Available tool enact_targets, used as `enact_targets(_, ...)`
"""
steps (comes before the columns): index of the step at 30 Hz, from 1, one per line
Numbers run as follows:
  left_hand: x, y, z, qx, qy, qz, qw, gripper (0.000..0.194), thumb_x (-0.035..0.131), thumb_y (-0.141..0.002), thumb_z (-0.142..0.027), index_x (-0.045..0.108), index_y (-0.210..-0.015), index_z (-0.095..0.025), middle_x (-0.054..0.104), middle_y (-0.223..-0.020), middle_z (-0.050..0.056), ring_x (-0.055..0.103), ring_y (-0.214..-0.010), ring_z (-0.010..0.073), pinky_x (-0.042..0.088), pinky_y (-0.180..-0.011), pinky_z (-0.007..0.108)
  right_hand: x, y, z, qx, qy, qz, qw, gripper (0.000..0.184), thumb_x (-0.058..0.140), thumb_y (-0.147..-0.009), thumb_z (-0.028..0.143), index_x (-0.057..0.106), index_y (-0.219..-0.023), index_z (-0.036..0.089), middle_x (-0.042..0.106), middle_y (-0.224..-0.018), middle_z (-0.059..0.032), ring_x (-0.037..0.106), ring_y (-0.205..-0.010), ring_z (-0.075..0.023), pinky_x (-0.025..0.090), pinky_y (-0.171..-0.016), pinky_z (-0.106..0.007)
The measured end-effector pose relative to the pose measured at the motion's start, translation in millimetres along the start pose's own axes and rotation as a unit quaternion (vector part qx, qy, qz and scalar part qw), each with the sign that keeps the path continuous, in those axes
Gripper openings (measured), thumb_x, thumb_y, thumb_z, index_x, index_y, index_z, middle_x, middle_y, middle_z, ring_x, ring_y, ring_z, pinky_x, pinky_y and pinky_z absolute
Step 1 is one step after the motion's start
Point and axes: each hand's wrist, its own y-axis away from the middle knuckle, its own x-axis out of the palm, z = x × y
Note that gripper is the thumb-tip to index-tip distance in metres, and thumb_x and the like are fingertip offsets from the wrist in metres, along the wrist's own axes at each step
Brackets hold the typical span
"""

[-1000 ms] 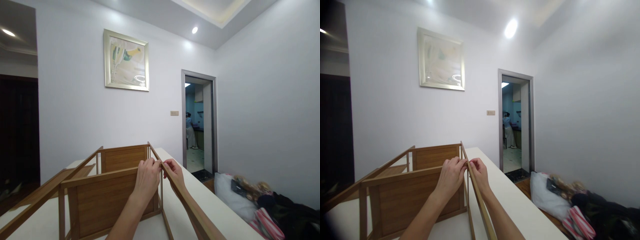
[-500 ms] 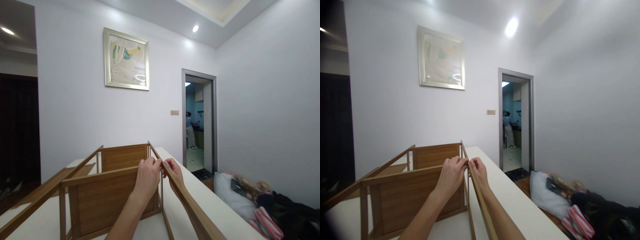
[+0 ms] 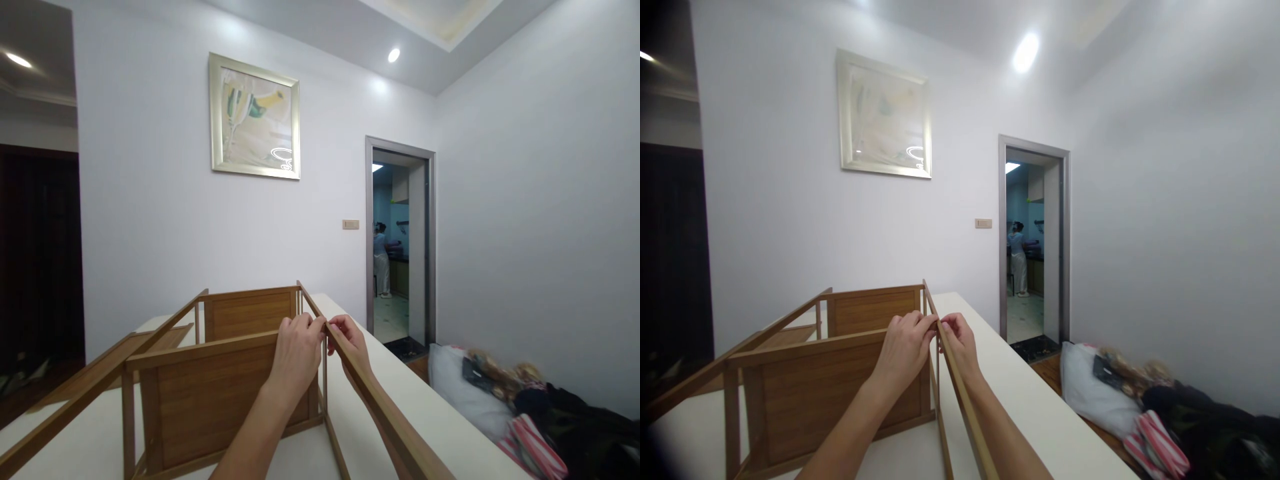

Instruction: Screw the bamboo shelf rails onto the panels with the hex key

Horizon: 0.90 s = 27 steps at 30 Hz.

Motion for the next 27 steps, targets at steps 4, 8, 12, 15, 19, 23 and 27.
enact_targets(4, 0.7, 0.0, 0.3, -0.003, 0.004, -0.001, 1.0, 0.022, 0.047, -0.093, -0.017, 0.063, -0.106, -0.025, 0.062, -0.091, 0.003, 0.056, -0.086, 0.0198, 0.035, -0.078, 0.034, 0.4, -0.7, -0.2, 0.004, 0.005, 0.0, 1.0, 0.032, 0.06, -0.084, 0.053, 0.054, -0.088, 0.022, 0.053, -0.067, 0.0049, 0.05, -0.051, -0.0095, 0.046, -0.041, -0.02)
enact_targets(8, 0.8, -0.9, 0.8, -0.002, 0.003, 0.004, 1.0, 0.022, 0.046, -0.093, -0.017, 0.064, -0.103, -0.024, 0.062, -0.09, 0.004, 0.056, -0.086, 0.0196, 0.035, -0.078, 0.034, 2.5, -1.3, -0.6, 0.01, 0.019, 0.0, 1.0, 0.036, 0.057, -0.084, 0.058, 0.052, -0.084, 0.022, 0.051, -0.062, 0.0058, 0.049, -0.05, -0.0098, 0.046, -0.04, -0.02)
enact_targets(12, -0.7, -0.6, 0.0, 0.0, 0.001, 0.006, 1.0, 0.023, 0.045, -0.093, -0.016, 0.064, -0.103, -0.023, 0.062, -0.09, 0.004, 0.057, -0.088, 0.02, 0.035, -0.079, 0.034, 4.3, -1.5, 0.0, 0.017, 0.034, 0.001, 0.999, 0.038, 0.052, -0.086, 0.06, 0.049, -0.078, 0.023, 0.048, -0.058, 0.0069, 0.047, -0.047, -0.0091, 0.042, -0.037, -0.018)
enact_targets(15, -1.8, -0.2, -0.8, 0.002, -0.002, 0.007, 1.0, 0.021, 0.045, -0.093, -0.016, 0.064, -0.1, -0.023, 0.062, -0.089, 0.004, 0.057, -0.088, 0.0202, 0.036, -0.078, 0.034, 5.1, -1.2, 0.4, 0.02, 0.041, 0.002, 0.999, 0.041, 0.05, -0.088, 0.06, 0.047, -0.074, 0.022, 0.047, -0.058, 0.0067, 0.047, -0.045, -0.0087, 0.04, -0.037, -0.018)
enact_targets(19, -2.2, -0.2, -1.1, 0.001, 0.0, 0.006, 1.0, 0.021, 0.045, -0.093, -0.016, 0.064, -0.099, -0.023, 0.062, -0.089, 0.004, 0.057, -0.088, 0.02, 0.035, -0.078, 0.034, 4.5, -0.4, 0.3, 0.018, 0.035, 0.0, 0.999, 0.039, 0.05, -0.088, 0.06, 0.049, -0.077, 0.022, 0.049, -0.059, 0.0062, 0.048, -0.046, -0.0092, 0.042, -0.038, -0.019)
enact_targets(23, -1.1, -0.7, -0.2, -0.002, 0.003, 0.01, 1.0, 0.021, 0.045, -0.093, -0.016, 0.064, -0.101, -0.024, 0.062, -0.09, 0.004, 0.057, -0.089, 0.0203, 0.035, -0.079, 0.034, 2.6, -0.3, 0.9, 0.01, 0.019, 0.005, 1.0, 0.034, 0.056, -0.086, 0.056, 0.051, -0.086, 0.022, 0.052, -0.063, 0.0061, 0.049, -0.049, -0.0099, 0.045, -0.041, -0.021)
enact_targets(27, -0.3, -0.6, 0.4, -0.004, 0.007, 0.008, 1.0, 0.023, 0.044, -0.094, -0.017, 0.063, -0.105, -0.024, 0.062, -0.091, 0.004, 0.057, -0.089, 0.0202, 0.035, -0.079, 0.034, 1.4, -0.8, 1.3, 0.005, 0.012, 0.008, 1.0, 0.031, 0.059, -0.085, 0.052, 0.052, -0.087, 0.022, 0.052, -0.064, 0.0061, 0.05, -0.049, -0.0098, 0.046, -0.042, -0.021)
